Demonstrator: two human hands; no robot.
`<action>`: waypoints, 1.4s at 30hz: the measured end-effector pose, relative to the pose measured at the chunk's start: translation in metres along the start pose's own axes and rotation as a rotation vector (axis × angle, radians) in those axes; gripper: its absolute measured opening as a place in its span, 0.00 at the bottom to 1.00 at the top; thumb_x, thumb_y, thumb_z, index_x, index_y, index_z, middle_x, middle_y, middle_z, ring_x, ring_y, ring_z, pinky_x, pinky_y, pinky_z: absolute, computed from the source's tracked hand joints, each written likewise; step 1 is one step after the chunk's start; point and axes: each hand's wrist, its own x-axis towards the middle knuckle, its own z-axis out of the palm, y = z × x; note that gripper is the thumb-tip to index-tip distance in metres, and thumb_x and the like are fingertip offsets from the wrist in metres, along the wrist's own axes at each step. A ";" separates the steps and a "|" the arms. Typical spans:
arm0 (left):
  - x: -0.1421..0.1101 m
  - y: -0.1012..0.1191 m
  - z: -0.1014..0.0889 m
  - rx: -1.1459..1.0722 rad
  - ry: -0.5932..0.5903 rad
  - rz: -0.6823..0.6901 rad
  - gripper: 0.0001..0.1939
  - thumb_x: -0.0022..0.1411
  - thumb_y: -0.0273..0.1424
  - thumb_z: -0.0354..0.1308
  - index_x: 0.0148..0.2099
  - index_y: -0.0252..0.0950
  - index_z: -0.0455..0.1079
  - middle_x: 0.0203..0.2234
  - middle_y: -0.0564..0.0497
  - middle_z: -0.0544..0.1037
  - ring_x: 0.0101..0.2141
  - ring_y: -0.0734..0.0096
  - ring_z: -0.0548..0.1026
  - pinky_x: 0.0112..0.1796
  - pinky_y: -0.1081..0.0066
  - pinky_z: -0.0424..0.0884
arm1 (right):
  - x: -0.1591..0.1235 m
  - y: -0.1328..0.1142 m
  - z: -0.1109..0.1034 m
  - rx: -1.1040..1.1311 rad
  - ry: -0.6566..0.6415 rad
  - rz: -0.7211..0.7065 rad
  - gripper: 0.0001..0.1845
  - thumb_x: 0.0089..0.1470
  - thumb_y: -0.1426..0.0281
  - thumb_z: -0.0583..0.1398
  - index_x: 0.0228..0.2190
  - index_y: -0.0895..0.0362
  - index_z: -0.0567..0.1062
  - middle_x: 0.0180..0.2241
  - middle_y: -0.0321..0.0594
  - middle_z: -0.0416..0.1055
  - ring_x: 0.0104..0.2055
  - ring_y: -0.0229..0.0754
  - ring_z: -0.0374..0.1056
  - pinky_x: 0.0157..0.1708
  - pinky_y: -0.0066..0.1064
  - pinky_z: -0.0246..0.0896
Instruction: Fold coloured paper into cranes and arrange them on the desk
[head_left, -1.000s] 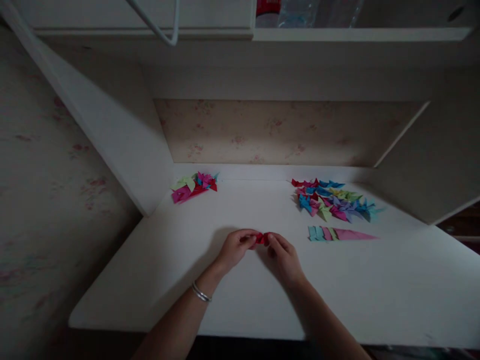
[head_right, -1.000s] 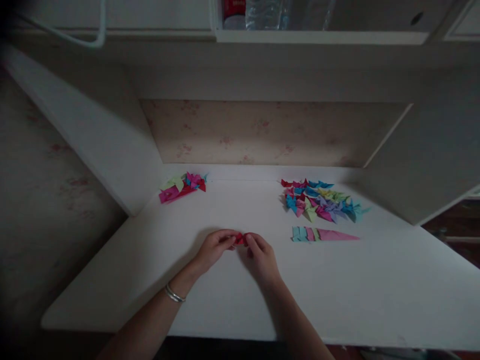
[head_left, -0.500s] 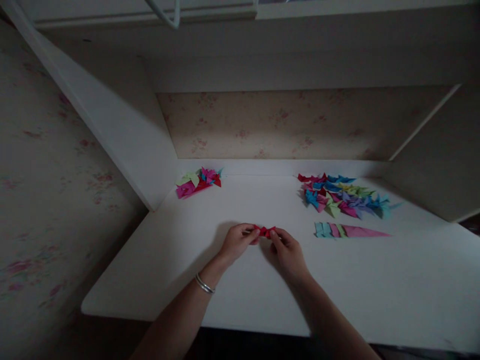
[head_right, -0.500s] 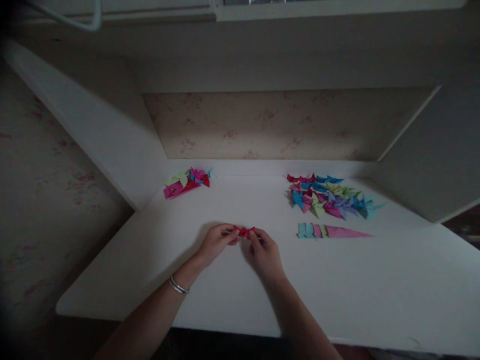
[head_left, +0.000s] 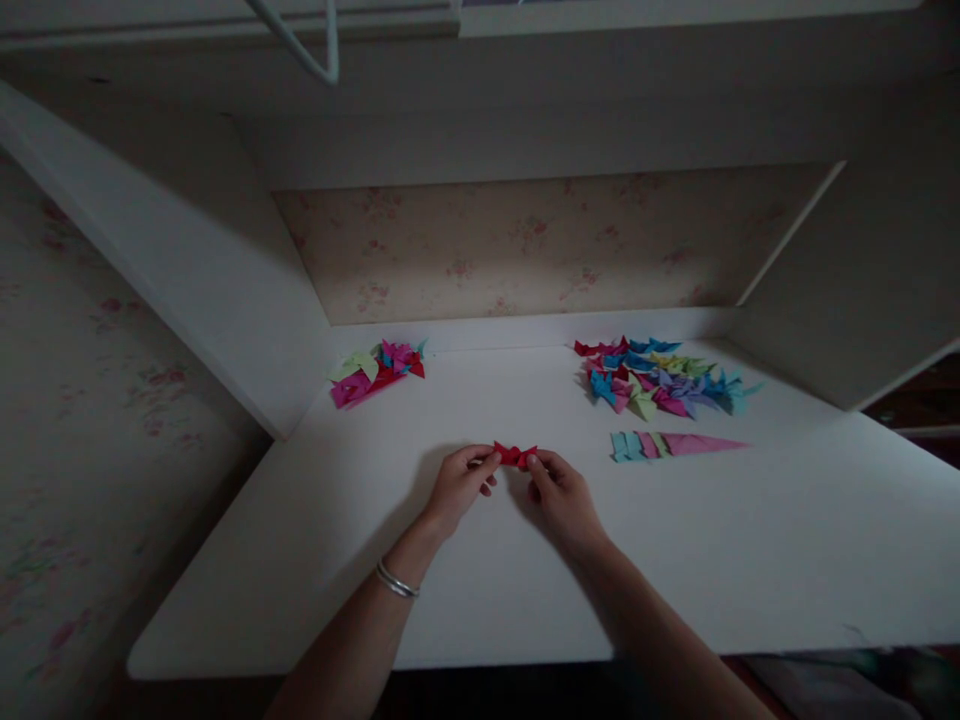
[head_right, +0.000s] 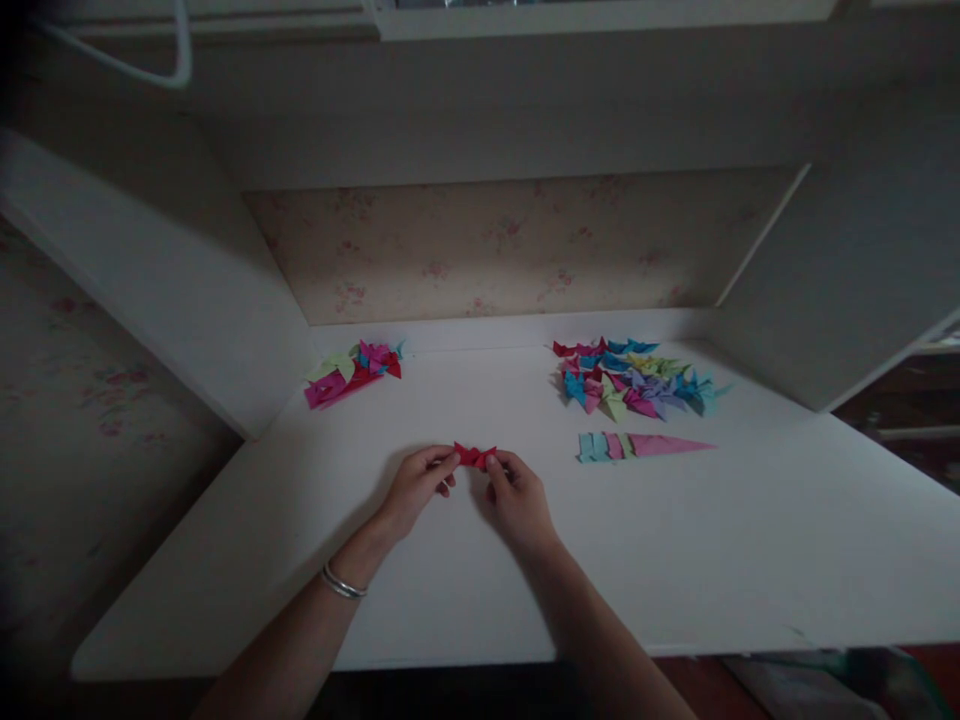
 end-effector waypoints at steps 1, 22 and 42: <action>0.000 0.000 0.000 0.007 0.015 -0.003 0.18 0.54 0.40 0.61 0.41 0.31 0.75 0.30 0.46 0.78 0.25 0.74 0.69 0.22 0.75 0.65 | 0.000 0.001 0.000 -0.003 0.005 -0.004 0.23 0.55 0.50 0.54 0.35 0.58 0.74 0.17 0.32 0.63 0.19 0.36 0.58 0.19 0.26 0.50; 0.003 -0.008 0.000 0.017 0.013 0.013 0.16 0.56 0.40 0.59 0.40 0.32 0.73 0.30 0.48 0.77 0.22 0.74 0.72 0.20 0.76 0.65 | -0.002 0.004 0.001 -0.065 -0.011 -0.027 0.20 0.58 0.53 0.53 0.36 0.56 0.73 0.17 0.33 0.64 0.19 0.37 0.60 0.21 0.27 0.53; 0.002 -0.006 0.002 -0.065 0.035 0.047 0.17 0.54 0.41 0.61 0.38 0.31 0.73 0.19 0.55 0.70 0.19 0.78 0.64 0.20 0.77 0.57 | -0.002 0.007 0.000 -0.065 -0.006 -0.043 0.20 0.58 0.52 0.52 0.33 0.55 0.72 0.18 0.33 0.65 0.20 0.38 0.61 0.21 0.27 0.55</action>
